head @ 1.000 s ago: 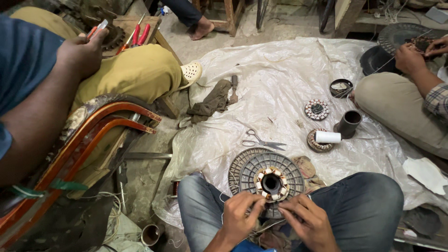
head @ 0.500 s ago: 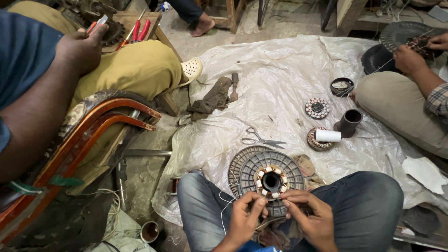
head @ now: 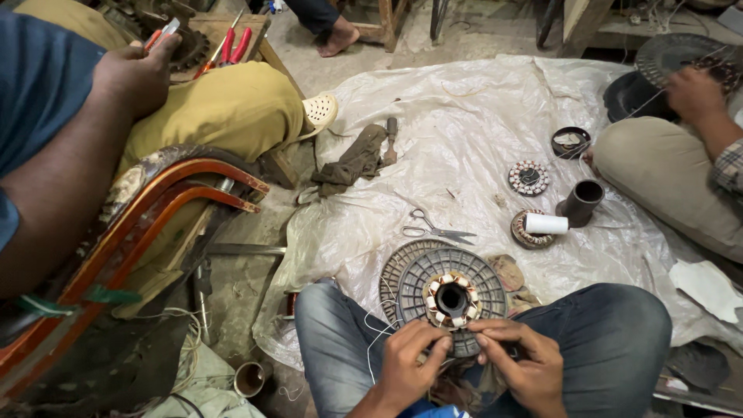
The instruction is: The person sits on the floor and winds white thread around the copper coils of a motor stator. They repeatedly loop the thread through the slots to secure the windings, occasionally adjusting the stator's position.
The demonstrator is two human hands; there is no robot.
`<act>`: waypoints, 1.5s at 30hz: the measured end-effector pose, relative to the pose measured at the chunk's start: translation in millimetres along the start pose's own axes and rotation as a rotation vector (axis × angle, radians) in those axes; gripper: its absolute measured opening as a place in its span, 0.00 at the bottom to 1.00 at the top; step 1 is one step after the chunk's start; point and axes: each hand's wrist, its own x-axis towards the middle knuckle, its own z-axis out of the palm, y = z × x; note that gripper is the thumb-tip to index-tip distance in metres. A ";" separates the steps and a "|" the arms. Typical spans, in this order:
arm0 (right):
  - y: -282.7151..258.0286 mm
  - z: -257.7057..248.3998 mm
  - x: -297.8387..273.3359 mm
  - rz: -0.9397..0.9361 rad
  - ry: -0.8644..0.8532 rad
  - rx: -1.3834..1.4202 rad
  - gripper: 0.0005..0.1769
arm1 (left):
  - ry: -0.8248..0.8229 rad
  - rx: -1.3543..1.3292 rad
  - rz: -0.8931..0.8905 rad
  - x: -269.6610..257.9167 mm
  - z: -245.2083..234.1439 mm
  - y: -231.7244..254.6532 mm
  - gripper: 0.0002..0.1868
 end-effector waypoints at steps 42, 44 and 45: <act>14.6 22.1 25.5 0.332 0.230 0.094 0.04 | -0.034 0.304 -0.003 6.7 -17.6 -5.3 0.07; 17.3 22.2 25.8 0.338 0.229 0.120 0.04 | -0.021 0.304 0.004 5.9 -20.0 -5.1 0.06; 19.0 22.9 25.3 0.340 0.225 0.116 0.04 | -0.020 0.306 0.001 5.3 -20.5 -4.9 0.06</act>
